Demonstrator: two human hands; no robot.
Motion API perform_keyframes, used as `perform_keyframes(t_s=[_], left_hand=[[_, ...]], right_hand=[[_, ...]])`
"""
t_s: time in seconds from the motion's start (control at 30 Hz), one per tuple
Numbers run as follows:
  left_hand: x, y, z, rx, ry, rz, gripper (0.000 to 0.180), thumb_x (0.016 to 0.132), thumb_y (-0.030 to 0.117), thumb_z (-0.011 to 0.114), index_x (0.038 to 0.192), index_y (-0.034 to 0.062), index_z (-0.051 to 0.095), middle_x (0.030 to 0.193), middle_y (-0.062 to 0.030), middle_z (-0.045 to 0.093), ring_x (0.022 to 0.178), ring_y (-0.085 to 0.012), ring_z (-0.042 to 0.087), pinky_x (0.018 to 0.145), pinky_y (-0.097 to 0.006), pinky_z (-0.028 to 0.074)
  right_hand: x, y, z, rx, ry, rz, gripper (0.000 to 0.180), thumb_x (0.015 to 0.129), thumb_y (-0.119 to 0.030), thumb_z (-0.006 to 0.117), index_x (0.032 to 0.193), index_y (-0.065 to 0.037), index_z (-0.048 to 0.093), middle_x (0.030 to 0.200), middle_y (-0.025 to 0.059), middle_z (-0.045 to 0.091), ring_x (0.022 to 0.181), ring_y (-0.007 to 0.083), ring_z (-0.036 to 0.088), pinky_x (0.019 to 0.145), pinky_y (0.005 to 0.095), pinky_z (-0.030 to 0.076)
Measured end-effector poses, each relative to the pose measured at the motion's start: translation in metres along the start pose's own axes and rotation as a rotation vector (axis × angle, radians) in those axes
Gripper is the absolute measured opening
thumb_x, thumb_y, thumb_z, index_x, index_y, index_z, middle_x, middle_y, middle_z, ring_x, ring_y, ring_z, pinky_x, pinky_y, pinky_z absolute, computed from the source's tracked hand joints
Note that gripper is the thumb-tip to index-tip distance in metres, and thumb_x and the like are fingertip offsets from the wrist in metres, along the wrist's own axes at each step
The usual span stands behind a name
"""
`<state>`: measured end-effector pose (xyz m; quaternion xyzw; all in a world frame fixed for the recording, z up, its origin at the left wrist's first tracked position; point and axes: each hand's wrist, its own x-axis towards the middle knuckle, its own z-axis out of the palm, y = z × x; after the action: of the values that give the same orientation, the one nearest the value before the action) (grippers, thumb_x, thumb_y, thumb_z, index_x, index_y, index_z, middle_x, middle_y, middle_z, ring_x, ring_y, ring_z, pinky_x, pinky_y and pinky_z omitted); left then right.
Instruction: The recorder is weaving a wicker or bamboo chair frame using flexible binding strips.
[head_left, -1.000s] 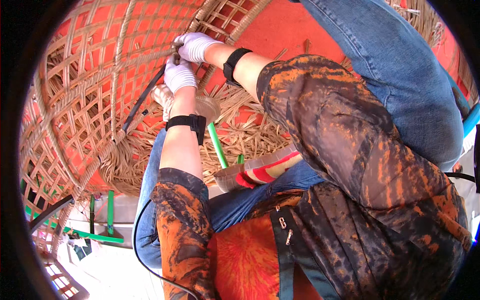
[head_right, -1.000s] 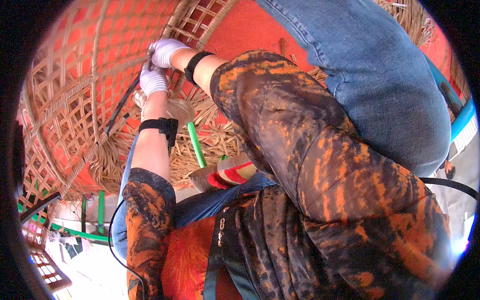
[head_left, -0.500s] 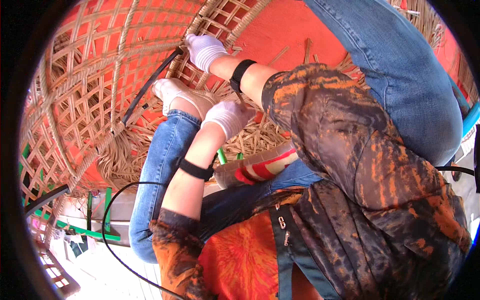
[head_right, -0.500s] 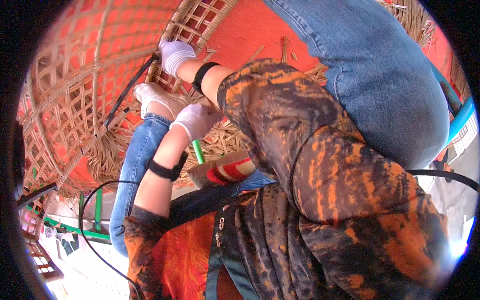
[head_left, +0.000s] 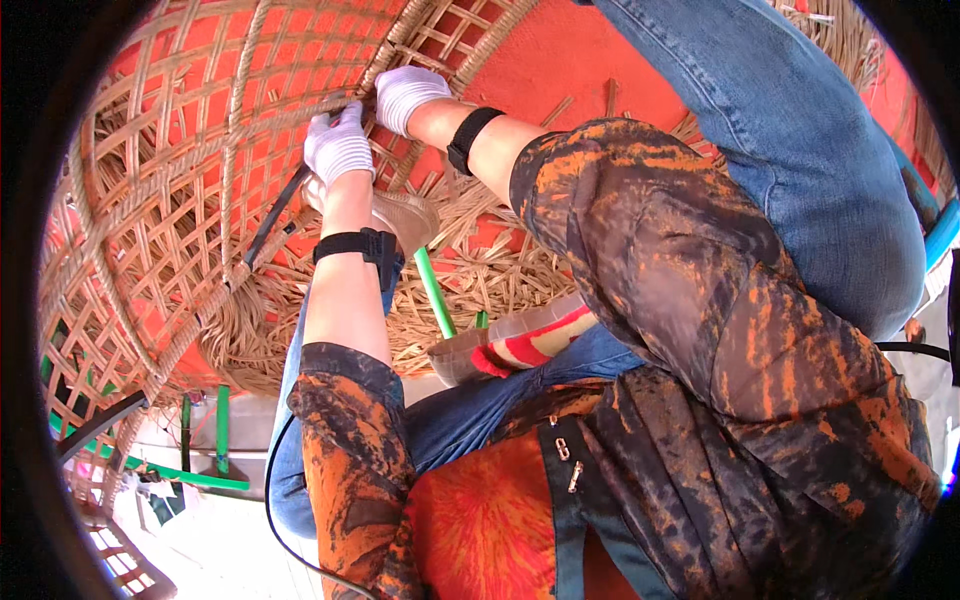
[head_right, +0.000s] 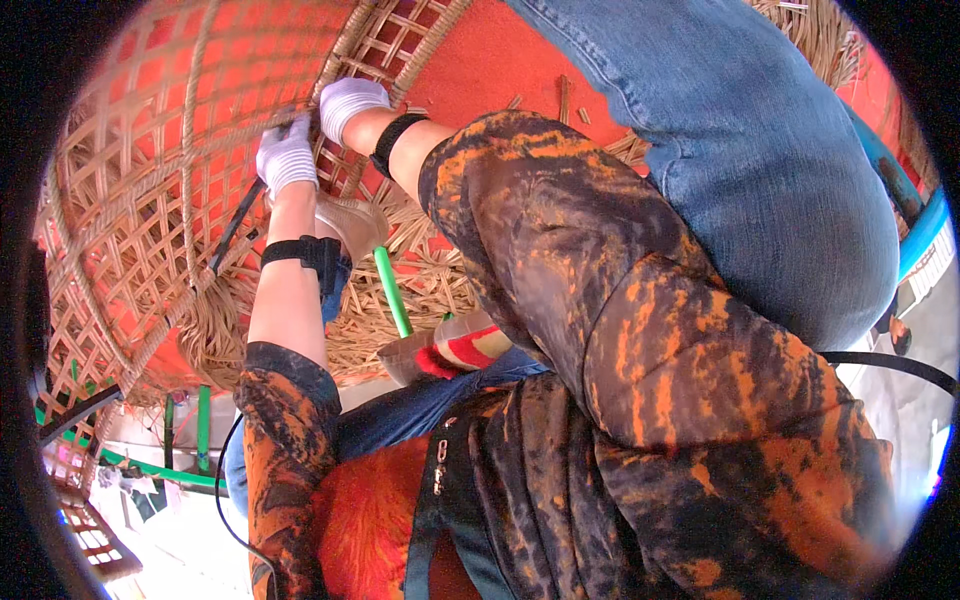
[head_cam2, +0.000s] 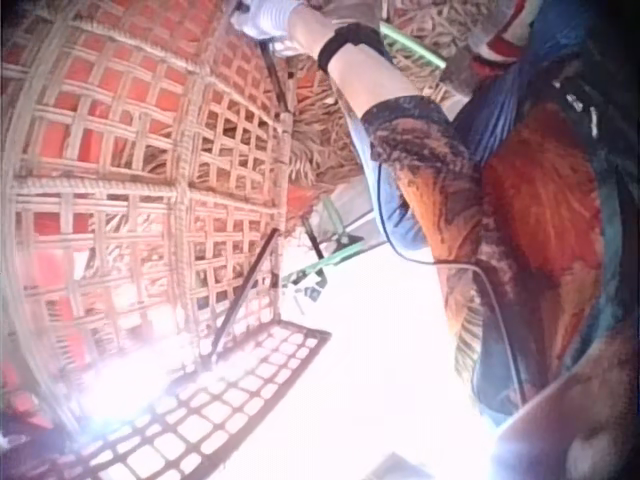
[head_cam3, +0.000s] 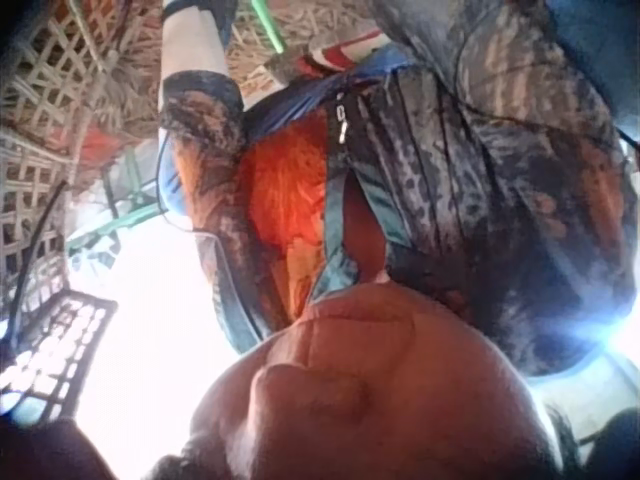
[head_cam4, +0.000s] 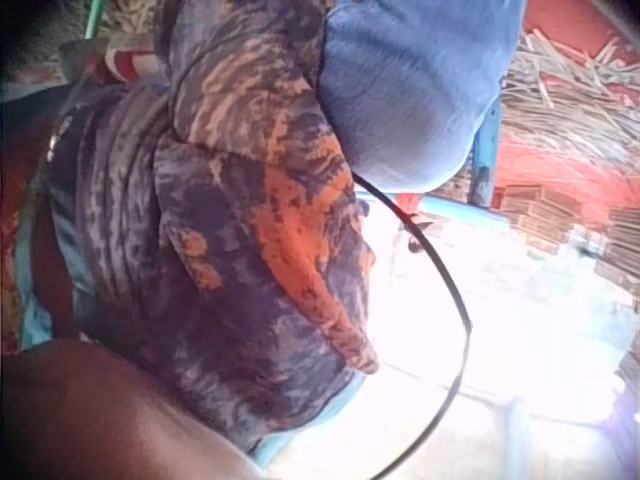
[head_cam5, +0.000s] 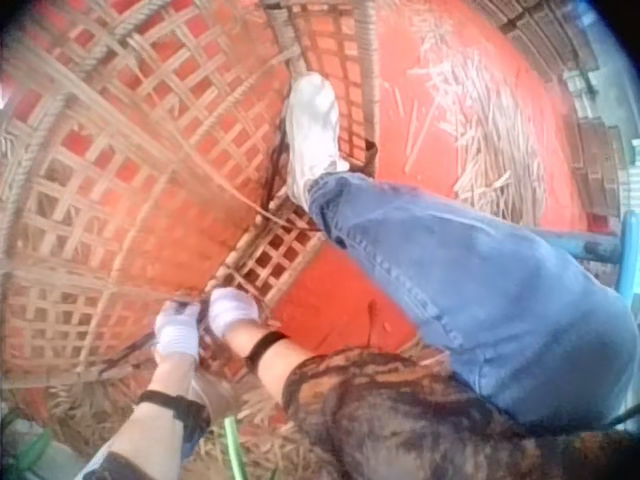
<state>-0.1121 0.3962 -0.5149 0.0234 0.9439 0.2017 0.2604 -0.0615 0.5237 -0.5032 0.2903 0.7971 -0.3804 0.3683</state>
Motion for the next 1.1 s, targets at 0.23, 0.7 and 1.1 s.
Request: perform_keyframes(t_s=[0.23, 0.7, 1.1], left_hand=[[-0.020, 0.033, 0.001, -0.038, 0.001, -0.106, 0.026, 0.080, 0.019, 0.068, 0.101, 0.0027, 0.069, 0.093, -0.0184, 0.068, 0.085, -0.0292, 0.066, 0.078, -0.035, 0.048], [-0.006, 0.019, 0.021, 0.253, 0.009, -0.142, 0.035, 0.077, 0.034, 0.067, 0.084, -0.0004, 0.069, 0.085, -0.0199, 0.068, 0.083, -0.0348, 0.066, 0.074, -0.040, 0.053], [-0.008, 0.020, 0.022, 0.043, 0.170, -0.065, 0.021, 0.076, 0.023, 0.066, 0.087, 0.0055, 0.070, 0.088, -0.0185, 0.068, 0.083, -0.0335, 0.066, 0.076, -0.041, 0.052]], right_hand=[[-0.001, -0.001, -0.001, -0.031, 0.315, -0.106, 0.025, 0.083, -0.019, 0.055, 0.102, -0.006, 0.063, 0.093, 0.0172, 0.068, 0.089, 0.0335, 0.066, 0.075, 0.0445, 0.053], [-0.031, -0.004, 0.009, 0.123, 0.650, -0.413, 0.016, 0.083, -0.027, 0.056, 0.084, -0.012, 0.063, 0.082, 0.0102, 0.064, 0.084, 0.0278, 0.064, 0.076, 0.0410, 0.052], [-0.003, 0.004, 0.033, 0.548, 0.331, -0.160, 0.028, 0.087, -0.012, 0.049, 0.110, -0.007, 0.064, 0.110, 0.0178, 0.062, 0.103, 0.0330, 0.059, 0.091, 0.0379, 0.047]])
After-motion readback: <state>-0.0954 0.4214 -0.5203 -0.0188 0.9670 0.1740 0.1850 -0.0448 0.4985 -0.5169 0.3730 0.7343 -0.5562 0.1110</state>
